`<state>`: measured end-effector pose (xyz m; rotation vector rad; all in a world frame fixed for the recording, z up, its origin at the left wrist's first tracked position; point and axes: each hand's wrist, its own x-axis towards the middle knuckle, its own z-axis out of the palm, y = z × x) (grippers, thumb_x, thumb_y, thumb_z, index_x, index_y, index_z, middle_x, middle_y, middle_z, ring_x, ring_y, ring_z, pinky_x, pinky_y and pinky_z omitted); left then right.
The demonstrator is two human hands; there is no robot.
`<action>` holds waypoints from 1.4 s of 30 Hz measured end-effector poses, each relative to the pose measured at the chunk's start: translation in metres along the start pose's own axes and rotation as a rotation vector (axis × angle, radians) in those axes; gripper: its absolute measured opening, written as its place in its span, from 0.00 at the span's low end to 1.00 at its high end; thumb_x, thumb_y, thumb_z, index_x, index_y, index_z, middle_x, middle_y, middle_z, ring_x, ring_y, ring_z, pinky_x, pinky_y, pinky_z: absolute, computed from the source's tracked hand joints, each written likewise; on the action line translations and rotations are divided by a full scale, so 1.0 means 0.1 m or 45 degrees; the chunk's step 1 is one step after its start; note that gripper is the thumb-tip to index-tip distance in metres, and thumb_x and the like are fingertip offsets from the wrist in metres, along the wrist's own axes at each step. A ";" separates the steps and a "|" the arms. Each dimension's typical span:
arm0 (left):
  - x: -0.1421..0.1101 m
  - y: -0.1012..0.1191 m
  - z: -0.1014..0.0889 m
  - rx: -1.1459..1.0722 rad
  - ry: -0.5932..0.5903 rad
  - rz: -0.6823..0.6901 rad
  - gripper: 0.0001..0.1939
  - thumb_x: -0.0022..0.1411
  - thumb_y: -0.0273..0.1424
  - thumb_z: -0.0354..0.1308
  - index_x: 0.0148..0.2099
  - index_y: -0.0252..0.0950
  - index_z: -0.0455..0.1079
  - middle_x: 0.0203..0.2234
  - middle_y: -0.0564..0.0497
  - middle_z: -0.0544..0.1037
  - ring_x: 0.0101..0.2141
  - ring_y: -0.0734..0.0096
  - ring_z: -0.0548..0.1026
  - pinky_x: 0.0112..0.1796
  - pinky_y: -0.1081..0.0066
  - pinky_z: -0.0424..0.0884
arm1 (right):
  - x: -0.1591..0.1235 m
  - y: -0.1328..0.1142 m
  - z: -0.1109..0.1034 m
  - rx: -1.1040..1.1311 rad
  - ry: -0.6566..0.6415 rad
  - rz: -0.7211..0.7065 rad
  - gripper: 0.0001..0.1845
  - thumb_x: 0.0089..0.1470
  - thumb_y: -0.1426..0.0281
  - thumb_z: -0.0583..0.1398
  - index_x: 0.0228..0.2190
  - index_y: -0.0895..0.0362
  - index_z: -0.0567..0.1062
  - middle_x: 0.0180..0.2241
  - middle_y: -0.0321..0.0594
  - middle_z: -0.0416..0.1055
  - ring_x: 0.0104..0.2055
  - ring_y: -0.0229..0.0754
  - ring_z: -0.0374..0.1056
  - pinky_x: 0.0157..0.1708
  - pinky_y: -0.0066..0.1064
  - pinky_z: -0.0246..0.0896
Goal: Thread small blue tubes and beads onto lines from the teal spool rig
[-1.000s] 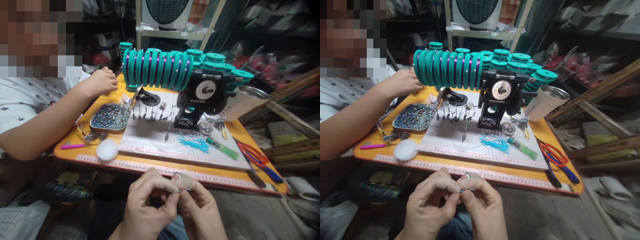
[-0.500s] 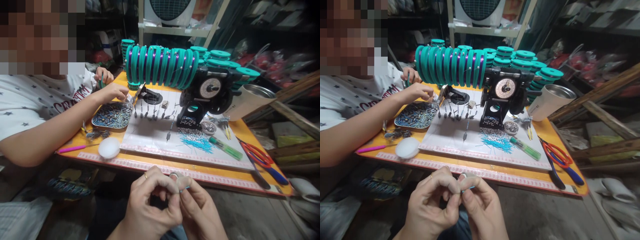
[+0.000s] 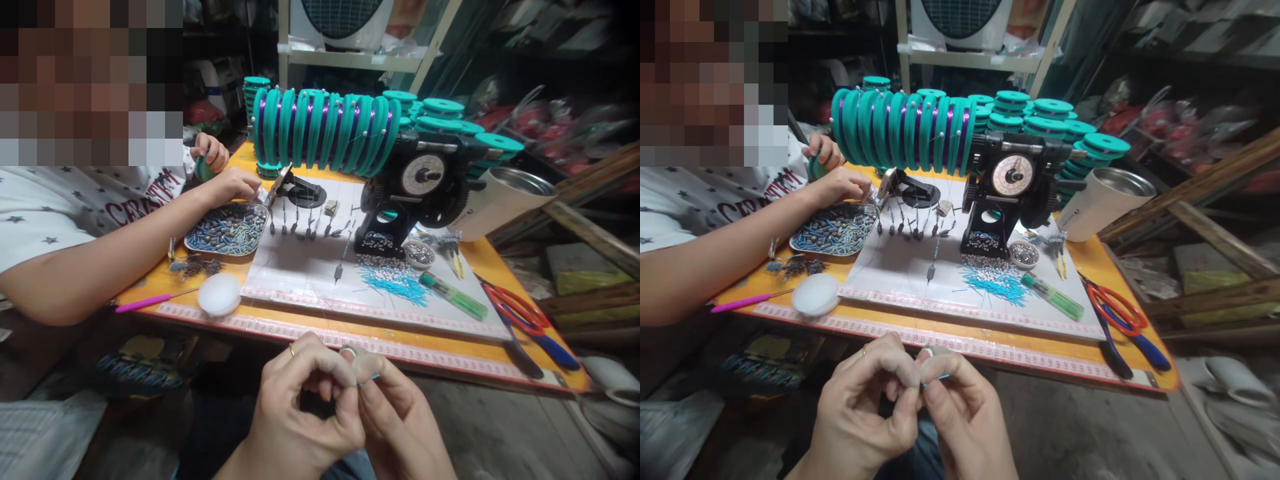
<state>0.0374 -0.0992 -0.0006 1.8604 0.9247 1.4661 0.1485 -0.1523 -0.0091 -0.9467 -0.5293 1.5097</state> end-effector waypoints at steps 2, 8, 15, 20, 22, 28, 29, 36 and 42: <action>-0.01 0.00 -0.01 -0.008 -0.004 -0.008 0.09 0.53 0.19 0.56 0.27 0.37 0.66 0.18 0.57 0.65 0.17 0.82 0.64 0.19 0.82 0.63 | 0.00 0.00 0.00 -0.011 0.010 -0.006 0.12 0.53 0.59 0.69 0.29 0.55 0.79 0.37 0.42 0.75 0.42 0.45 0.72 0.47 0.35 0.67; -0.01 0.00 -0.03 0.033 -0.046 0.020 0.09 0.53 0.18 0.55 0.27 0.37 0.66 0.18 0.57 0.65 0.17 0.82 0.64 0.18 0.82 0.63 | 0.00 -0.01 0.01 -0.042 0.021 -0.039 0.11 0.53 0.59 0.69 0.29 0.54 0.79 0.33 0.42 0.75 0.42 0.47 0.72 0.46 0.36 0.68; 0.01 0.00 -0.04 0.086 -0.049 0.056 0.09 0.53 0.17 0.55 0.27 0.37 0.66 0.18 0.57 0.65 0.17 0.81 0.65 0.19 0.82 0.63 | 0.01 -0.02 -0.01 -0.118 0.084 -0.078 0.11 0.50 0.60 0.71 0.28 0.54 0.80 0.30 0.40 0.74 0.36 0.45 0.72 0.39 0.33 0.69; -0.11 -0.07 -0.03 0.045 -0.082 0.004 0.09 0.51 0.17 0.56 0.29 0.38 0.66 0.20 0.58 0.63 0.19 0.81 0.64 0.20 0.81 0.60 | 0.03 -0.04 -0.03 -0.139 0.071 -0.094 0.09 0.50 0.62 0.71 0.27 0.53 0.80 0.29 0.39 0.76 0.33 0.42 0.73 0.37 0.31 0.70; -0.13 -0.10 -0.02 0.027 -0.085 -0.024 0.09 0.51 0.18 0.57 0.29 0.38 0.66 0.20 0.58 0.63 0.20 0.81 0.64 0.20 0.81 0.59 | 0.04 -0.06 -0.07 -0.158 0.054 -0.090 0.08 0.51 0.63 0.71 0.27 0.53 0.80 0.29 0.39 0.77 0.33 0.41 0.74 0.37 0.30 0.70; -0.02 -0.03 -0.05 0.149 -0.145 0.128 0.11 0.54 0.15 0.54 0.29 0.37 0.65 0.18 0.58 0.64 0.19 0.80 0.65 0.20 0.80 0.61 | 0.04 -0.11 -0.22 -0.375 -0.087 -0.097 0.06 0.56 0.65 0.68 0.30 0.54 0.79 0.31 0.40 0.77 0.34 0.41 0.75 0.39 0.29 0.72; -0.01 -0.02 -0.05 0.166 -0.144 0.154 0.11 0.54 0.15 0.53 0.29 0.38 0.65 0.18 0.58 0.64 0.19 0.79 0.64 0.20 0.80 0.61 | 0.04 -0.11 -0.23 -0.396 -0.091 -0.100 0.06 0.56 0.65 0.68 0.30 0.54 0.79 0.31 0.40 0.77 0.34 0.41 0.75 0.39 0.29 0.72; -0.13 -0.11 0.00 0.139 -0.098 0.156 0.11 0.57 0.17 0.52 0.31 0.39 0.63 0.19 0.57 0.64 0.21 0.76 0.64 0.21 0.76 0.60 | 0.05 -0.13 -0.23 -0.447 -0.074 -0.133 0.07 0.57 0.65 0.67 0.29 0.54 0.79 0.31 0.40 0.76 0.34 0.41 0.74 0.38 0.28 0.72; -0.12 -0.11 -0.02 0.116 -0.126 0.095 0.10 0.56 0.18 0.53 0.30 0.39 0.63 0.20 0.57 0.64 0.21 0.77 0.64 0.20 0.76 0.58 | 0.06 -0.12 -0.20 -0.368 -0.080 -0.069 0.08 0.55 0.64 0.68 0.29 0.55 0.79 0.31 0.40 0.77 0.34 0.41 0.74 0.37 0.29 0.72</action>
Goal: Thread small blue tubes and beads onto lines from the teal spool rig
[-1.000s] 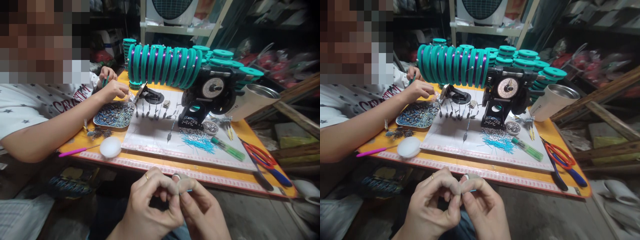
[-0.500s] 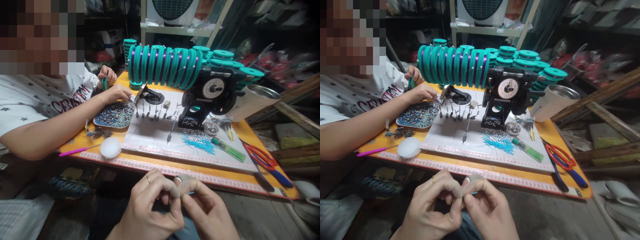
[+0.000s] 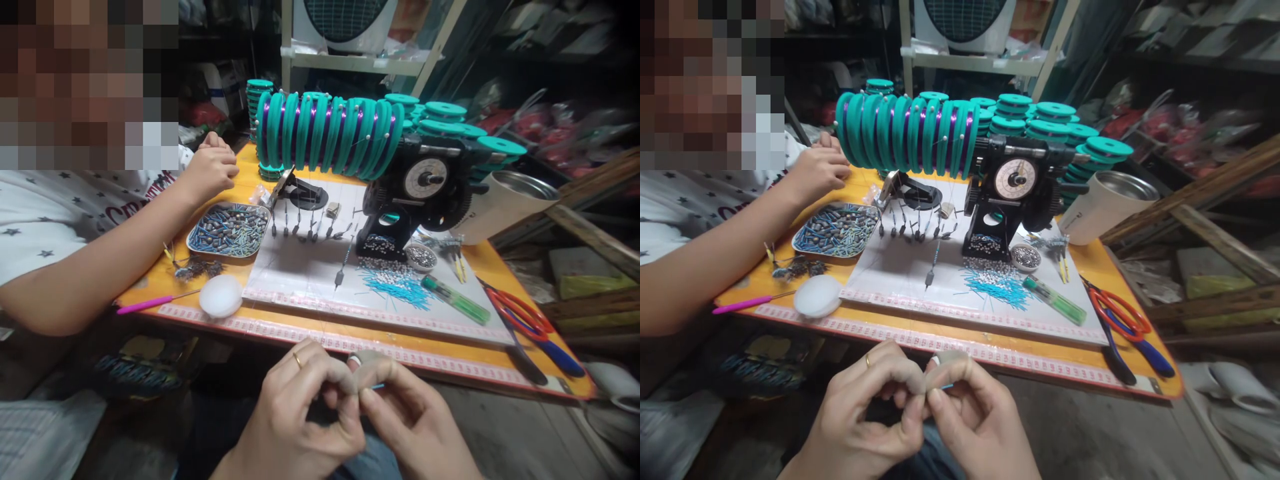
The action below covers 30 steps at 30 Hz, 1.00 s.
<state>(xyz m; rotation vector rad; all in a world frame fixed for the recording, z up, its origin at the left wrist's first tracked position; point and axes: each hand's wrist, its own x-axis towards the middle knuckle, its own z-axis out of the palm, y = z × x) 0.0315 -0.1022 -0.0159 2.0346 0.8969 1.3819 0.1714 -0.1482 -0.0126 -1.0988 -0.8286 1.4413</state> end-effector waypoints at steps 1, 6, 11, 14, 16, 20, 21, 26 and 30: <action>0.00 0.00 0.00 -0.004 -0.001 0.002 0.10 0.56 0.17 0.53 0.30 0.39 0.63 0.20 0.57 0.64 0.20 0.77 0.64 0.20 0.76 0.58 | 0.00 0.01 0.02 0.041 0.032 0.014 0.09 0.54 0.64 0.69 0.28 0.55 0.79 0.31 0.40 0.76 0.33 0.41 0.74 0.37 0.29 0.72; 0.00 -0.02 -0.01 -0.020 -0.006 0.010 0.11 0.55 0.17 0.53 0.32 0.39 0.64 0.20 0.57 0.65 0.21 0.78 0.64 0.20 0.77 0.58 | 0.01 0.05 0.09 0.181 0.095 0.029 0.11 0.51 0.62 0.71 0.27 0.55 0.79 0.29 0.39 0.75 0.33 0.42 0.73 0.35 0.30 0.71; -0.03 -0.05 -0.01 -0.058 0.005 0.012 0.11 0.53 0.16 0.54 0.33 0.38 0.65 0.21 0.57 0.65 0.22 0.78 0.64 0.21 0.77 0.58 | 0.00 0.06 0.10 0.225 0.089 0.084 0.11 0.51 0.61 0.71 0.28 0.55 0.79 0.31 0.38 0.74 0.33 0.39 0.72 0.39 0.31 0.69; -0.04 -0.05 -0.01 -0.070 0.019 0.023 0.11 0.53 0.16 0.54 0.32 0.38 0.65 0.21 0.57 0.65 0.23 0.78 0.64 0.22 0.77 0.59 | 0.00 0.06 0.09 0.227 0.095 0.104 0.13 0.50 0.60 0.71 0.28 0.55 0.79 0.32 0.38 0.74 0.33 0.39 0.71 0.39 0.31 0.68; -0.04 -0.04 -0.01 -0.080 0.023 0.025 0.11 0.53 0.16 0.54 0.32 0.38 0.65 0.21 0.57 0.65 0.23 0.79 0.64 0.22 0.78 0.59 | 0.00 0.06 0.09 0.223 0.074 0.102 0.13 0.51 0.59 0.71 0.28 0.55 0.79 0.31 0.38 0.74 0.33 0.39 0.71 0.38 0.30 0.68; -0.01 -0.03 -0.02 -0.077 0.025 0.003 0.11 0.52 0.15 0.55 0.31 0.37 0.65 0.21 0.57 0.65 0.22 0.79 0.65 0.23 0.79 0.60 | 0.00 0.04 0.09 0.219 0.034 0.114 0.12 0.52 0.59 0.70 0.29 0.54 0.79 0.31 0.37 0.73 0.34 0.38 0.69 0.40 0.30 0.66; 0.00 -0.02 -0.02 -0.068 0.023 0.004 0.11 0.52 0.15 0.55 0.31 0.37 0.65 0.20 0.57 0.66 0.22 0.80 0.65 0.23 0.79 0.61 | -0.01 0.03 0.10 0.228 0.023 0.124 0.12 0.53 0.59 0.70 0.29 0.54 0.79 0.32 0.37 0.73 0.35 0.38 0.70 0.41 0.30 0.66; 0.08 0.03 -0.07 -0.016 0.012 0.048 0.10 0.52 0.15 0.55 0.29 0.36 0.66 0.19 0.56 0.68 0.21 0.80 0.66 0.21 0.81 0.63 | -0.02 0.00 0.13 0.288 -0.018 0.178 0.12 0.53 0.58 0.70 0.31 0.53 0.80 0.35 0.38 0.73 0.40 0.41 0.71 0.43 0.30 0.65; 0.12 0.06 -0.09 0.013 0.026 0.072 0.10 0.53 0.16 0.54 0.28 0.36 0.66 0.17 0.56 0.67 0.19 0.81 0.66 0.20 0.82 0.62 | -0.03 0.02 0.13 0.308 -0.045 0.185 0.13 0.53 0.57 0.69 0.32 0.53 0.80 0.37 0.40 0.74 0.44 0.42 0.70 0.44 0.29 0.64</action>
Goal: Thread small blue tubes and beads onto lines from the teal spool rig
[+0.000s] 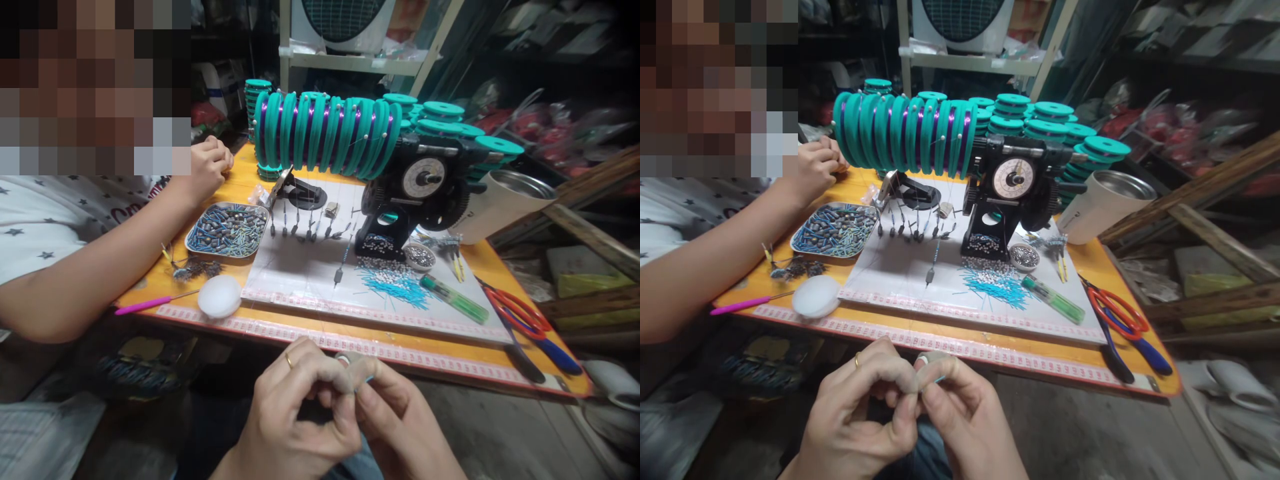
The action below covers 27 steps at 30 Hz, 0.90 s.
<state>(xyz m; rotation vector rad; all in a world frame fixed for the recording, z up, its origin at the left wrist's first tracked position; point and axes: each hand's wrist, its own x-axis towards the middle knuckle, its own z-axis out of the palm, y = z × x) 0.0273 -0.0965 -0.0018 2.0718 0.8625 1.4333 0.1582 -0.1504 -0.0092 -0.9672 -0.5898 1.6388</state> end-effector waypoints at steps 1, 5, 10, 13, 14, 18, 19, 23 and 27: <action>0.00 0.00 0.00 0.000 -0.001 0.005 0.10 0.54 0.16 0.55 0.29 0.36 0.66 0.17 0.56 0.68 0.19 0.81 0.66 0.20 0.82 0.63 | 0.00 0.00 0.00 0.003 -0.003 0.006 0.13 0.53 0.57 0.69 0.32 0.53 0.80 0.37 0.40 0.74 0.44 0.42 0.70 0.44 0.29 0.63; -0.02 -0.01 0.00 -0.006 -0.005 0.006 0.10 0.54 0.16 0.55 0.29 0.36 0.66 0.17 0.55 0.68 0.20 0.80 0.66 0.21 0.82 0.64 | 0.00 0.01 -0.01 0.013 -0.029 0.016 0.13 0.54 0.57 0.68 0.32 0.54 0.79 0.38 0.40 0.74 0.44 0.42 0.70 0.45 0.30 0.63; -0.03 0.00 -0.01 -0.004 0.001 0.001 0.10 0.54 0.16 0.55 0.29 0.36 0.65 0.17 0.56 0.67 0.20 0.80 0.66 0.21 0.82 0.63 | 0.00 0.01 -0.01 0.034 -0.022 0.015 0.12 0.54 0.58 0.69 0.31 0.54 0.79 0.37 0.40 0.73 0.42 0.41 0.70 0.44 0.30 0.63; -0.02 0.01 -0.02 0.016 -0.021 0.024 0.10 0.54 0.16 0.55 0.29 0.36 0.66 0.17 0.56 0.68 0.19 0.80 0.66 0.20 0.82 0.63 | 0.01 0.01 0.00 0.022 -0.048 -0.016 0.13 0.55 0.58 0.68 0.31 0.54 0.79 0.37 0.40 0.72 0.42 0.42 0.69 0.43 0.29 0.63; -0.01 0.02 -0.02 0.022 -0.022 0.023 0.09 0.54 0.16 0.55 0.29 0.36 0.66 0.17 0.56 0.68 0.19 0.80 0.66 0.20 0.82 0.63 | 0.02 0.01 0.00 0.021 -0.061 -0.022 0.12 0.55 0.58 0.68 0.31 0.54 0.79 0.37 0.40 0.72 0.42 0.42 0.69 0.42 0.29 0.63; 0.00 0.02 -0.03 0.031 -0.021 0.021 0.09 0.54 0.16 0.55 0.29 0.36 0.66 0.17 0.56 0.67 0.19 0.80 0.66 0.20 0.81 0.63 | 0.03 0.01 0.00 0.030 -0.078 -0.016 0.11 0.56 0.58 0.67 0.31 0.54 0.79 0.35 0.38 0.69 0.42 0.41 0.68 0.43 0.28 0.62; 0.00 0.02 -0.04 0.028 -0.025 0.021 0.09 0.54 0.16 0.55 0.29 0.36 0.66 0.17 0.56 0.67 0.19 0.80 0.66 0.20 0.81 0.63 | 0.02 0.01 0.00 0.029 -0.074 -0.015 0.12 0.56 0.58 0.67 0.31 0.54 0.79 0.35 0.38 0.68 0.42 0.41 0.68 0.43 0.28 0.62; 0.00 0.02 -0.03 0.022 -0.036 0.023 0.10 0.54 0.16 0.55 0.30 0.36 0.66 0.17 0.56 0.67 0.19 0.80 0.66 0.20 0.81 0.63 | 0.02 0.01 0.00 0.019 -0.064 -0.022 0.12 0.55 0.58 0.68 0.30 0.54 0.79 0.36 0.38 0.68 0.42 0.40 0.68 0.46 0.30 0.63; -0.01 0.02 -0.01 0.032 -0.038 0.038 0.10 0.54 0.16 0.55 0.30 0.36 0.66 0.17 0.56 0.67 0.19 0.80 0.65 0.20 0.81 0.63 | 0.02 0.01 0.00 0.011 -0.049 -0.025 0.12 0.55 0.58 0.68 0.30 0.54 0.79 0.35 0.38 0.68 0.41 0.40 0.68 0.45 0.30 0.63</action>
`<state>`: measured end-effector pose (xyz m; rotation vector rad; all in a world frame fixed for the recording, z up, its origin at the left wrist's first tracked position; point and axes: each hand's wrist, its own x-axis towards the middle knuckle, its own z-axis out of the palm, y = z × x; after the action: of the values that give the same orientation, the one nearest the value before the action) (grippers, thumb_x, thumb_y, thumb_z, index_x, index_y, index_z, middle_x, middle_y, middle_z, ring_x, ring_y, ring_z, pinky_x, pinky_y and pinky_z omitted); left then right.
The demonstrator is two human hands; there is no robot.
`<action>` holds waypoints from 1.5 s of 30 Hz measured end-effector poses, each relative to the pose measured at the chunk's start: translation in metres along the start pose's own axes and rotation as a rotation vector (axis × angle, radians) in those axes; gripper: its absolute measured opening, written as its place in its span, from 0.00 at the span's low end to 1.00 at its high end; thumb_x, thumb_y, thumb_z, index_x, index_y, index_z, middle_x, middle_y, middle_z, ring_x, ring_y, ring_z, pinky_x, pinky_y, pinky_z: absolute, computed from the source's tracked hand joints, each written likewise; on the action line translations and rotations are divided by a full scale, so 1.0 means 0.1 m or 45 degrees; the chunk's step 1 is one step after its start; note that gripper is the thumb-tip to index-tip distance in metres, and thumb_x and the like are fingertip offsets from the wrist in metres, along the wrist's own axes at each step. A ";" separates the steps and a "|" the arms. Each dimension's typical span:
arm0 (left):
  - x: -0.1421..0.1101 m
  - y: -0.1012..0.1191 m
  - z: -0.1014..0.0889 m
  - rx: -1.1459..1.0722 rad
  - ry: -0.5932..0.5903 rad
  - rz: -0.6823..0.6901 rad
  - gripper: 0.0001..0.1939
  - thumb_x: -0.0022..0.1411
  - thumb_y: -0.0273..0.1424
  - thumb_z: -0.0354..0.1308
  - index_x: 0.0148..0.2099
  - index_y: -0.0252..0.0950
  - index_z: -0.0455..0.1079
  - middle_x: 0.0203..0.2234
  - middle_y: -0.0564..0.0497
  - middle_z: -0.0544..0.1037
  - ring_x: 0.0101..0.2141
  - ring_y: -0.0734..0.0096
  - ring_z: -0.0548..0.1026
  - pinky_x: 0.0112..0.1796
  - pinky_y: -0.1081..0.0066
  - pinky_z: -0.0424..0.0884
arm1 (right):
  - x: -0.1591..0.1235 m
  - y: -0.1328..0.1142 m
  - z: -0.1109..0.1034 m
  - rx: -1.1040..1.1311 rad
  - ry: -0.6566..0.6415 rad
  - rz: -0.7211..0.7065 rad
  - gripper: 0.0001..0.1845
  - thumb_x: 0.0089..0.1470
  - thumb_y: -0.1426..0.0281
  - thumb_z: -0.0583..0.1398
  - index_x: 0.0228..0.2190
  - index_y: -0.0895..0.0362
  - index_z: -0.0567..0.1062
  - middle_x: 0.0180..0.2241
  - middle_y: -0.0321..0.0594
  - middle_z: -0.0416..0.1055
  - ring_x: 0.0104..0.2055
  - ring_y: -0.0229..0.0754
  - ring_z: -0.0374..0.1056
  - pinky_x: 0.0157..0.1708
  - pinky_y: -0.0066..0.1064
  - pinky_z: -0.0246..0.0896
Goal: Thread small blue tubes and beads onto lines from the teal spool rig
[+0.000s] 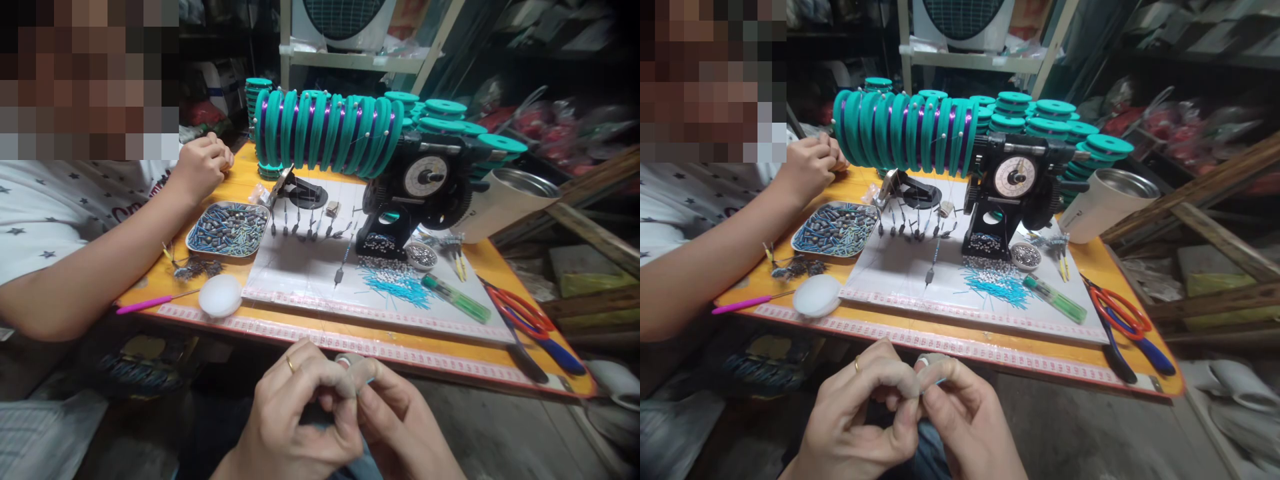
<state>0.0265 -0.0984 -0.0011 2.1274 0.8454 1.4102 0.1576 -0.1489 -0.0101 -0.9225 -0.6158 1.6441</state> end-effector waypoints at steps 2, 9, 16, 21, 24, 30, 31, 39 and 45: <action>0.01 0.00 0.00 0.002 0.004 0.005 0.10 0.54 0.16 0.55 0.30 0.37 0.65 0.17 0.56 0.67 0.19 0.80 0.65 0.20 0.81 0.63 | 0.00 0.00 0.01 -0.010 0.012 -0.009 0.12 0.55 0.58 0.68 0.30 0.54 0.79 0.35 0.38 0.69 0.40 0.41 0.68 0.44 0.30 0.63; 0.03 0.00 -0.04 0.022 -0.035 0.038 0.11 0.55 0.14 0.55 0.31 0.36 0.66 0.18 0.56 0.66 0.20 0.79 0.66 0.20 0.80 0.64 | -0.02 0.00 -0.01 -0.094 0.084 -0.042 0.12 0.54 0.59 0.68 0.29 0.55 0.79 0.35 0.39 0.70 0.35 0.40 0.68 0.42 0.31 0.65; -0.12 -0.08 0.06 -0.064 0.057 -0.020 0.10 0.54 0.17 0.54 0.32 0.38 0.65 0.20 0.57 0.63 0.21 0.78 0.64 0.20 0.78 0.60 | 0.00 0.01 -0.04 -0.115 0.072 -0.075 0.12 0.54 0.60 0.69 0.28 0.55 0.79 0.32 0.40 0.72 0.38 0.44 0.72 0.39 0.32 0.68; -0.15 -0.10 0.10 -0.082 0.055 -0.035 0.10 0.55 0.17 0.54 0.33 0.38 0.65 0.20 0.57 0.64 0.21 0.78 0.64 0.20 0.77 0.60 | 0.00 0.02 -0.05 -0.097 0.086 -0.082 0.11 0.53 0.60 0.70 0.28 0.55 0.79 0.31 0.39 0.73 0.36 0.43 0.72 0.39 0.33 0.68; -0.11 -0.08 0.08 -0.076 0.075 -0.024 0.09 0.55 0.18 0.54 0.32 0.38 0.65 0.20 0.57 0.64 0.21 0.77 0.64 0.19 0.78 0.60 | 0.00 0.03 -0.05 -0.086 0.102 -0.078 0.12 0.52 0.60 0.70 0.27 0.55 0.79 0.31 0.38 0.73 0.35 0.42 0.72 0.39 0.33 0.68; 0.01 -0.01 -0.03 0.014 -0.045 0.030 0.11 0.56 0.15 0.55 0.32 0.37 0.66 0.18 0.57 0.68 0.19 0.79 0.66 0.19 0.80 0.64 | 0.00 0.06 -0.03 -0.096 0.152 -0.123 0.11 0.53 0.61 0.70 0.27 0.54 0.79 0.30 0.38 0.74 0.33 0.40 0.70 0.39 0.31 0.68; 0.02 0.00 -0.04 0.022 -0.043 0.031 0.11 0.56 0.15 0.55 0.32 0.37 0.66 0.18 0.56 0.68 0.19 0.79 0.66 0.19 0.80 0.64 | 0.00 0.07 -0.02 -0.089 0.158 -0.131 0.10 0.53 0.61 0.70 0.27 0.53 0.79 0.29 0.37 0.74 0.33 0.41 0.70 0.40 0.32 0.68; 0.01 -0.02 -0.04 0.024 -0.003 0.051 0.10 0.54 0.16 0.56 0.32 0.37 0.66 0.18 0.57 0.67 0.19 0.78 0.66 0.20 0.80 0.64 | -0.01 0.12 0.02 -0.072 0.221 -0.164 0.11 0.51 0.60 0.71 0.27 0.53 0.80 0.30 0.39 0.74 0.38 0.44 0.71 0.44 0.32 0.68; 0.01 -0.04 -0.05 -0.004 -0.049 0.077 0.09 0.58 0.16 0.58 0.34 0.37 0.68 0.19 0.55 0.69 0.21 0.76 0.68 0.22 0.79 0.68 | -0.02 0.03 -0.02 -0.261 0.271 -0.248 0.08 0.51 0.61 0.71 0.25 0.51 0.81 0.27 0.38 0.75 0.35 0.42 0.72 0.43 0.29 0.69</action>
<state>0.0215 -0.0950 -0.0015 2.1875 0.7699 1.3943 0.1578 -0.1523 -0.0134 -1.1329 -0.7122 1.3070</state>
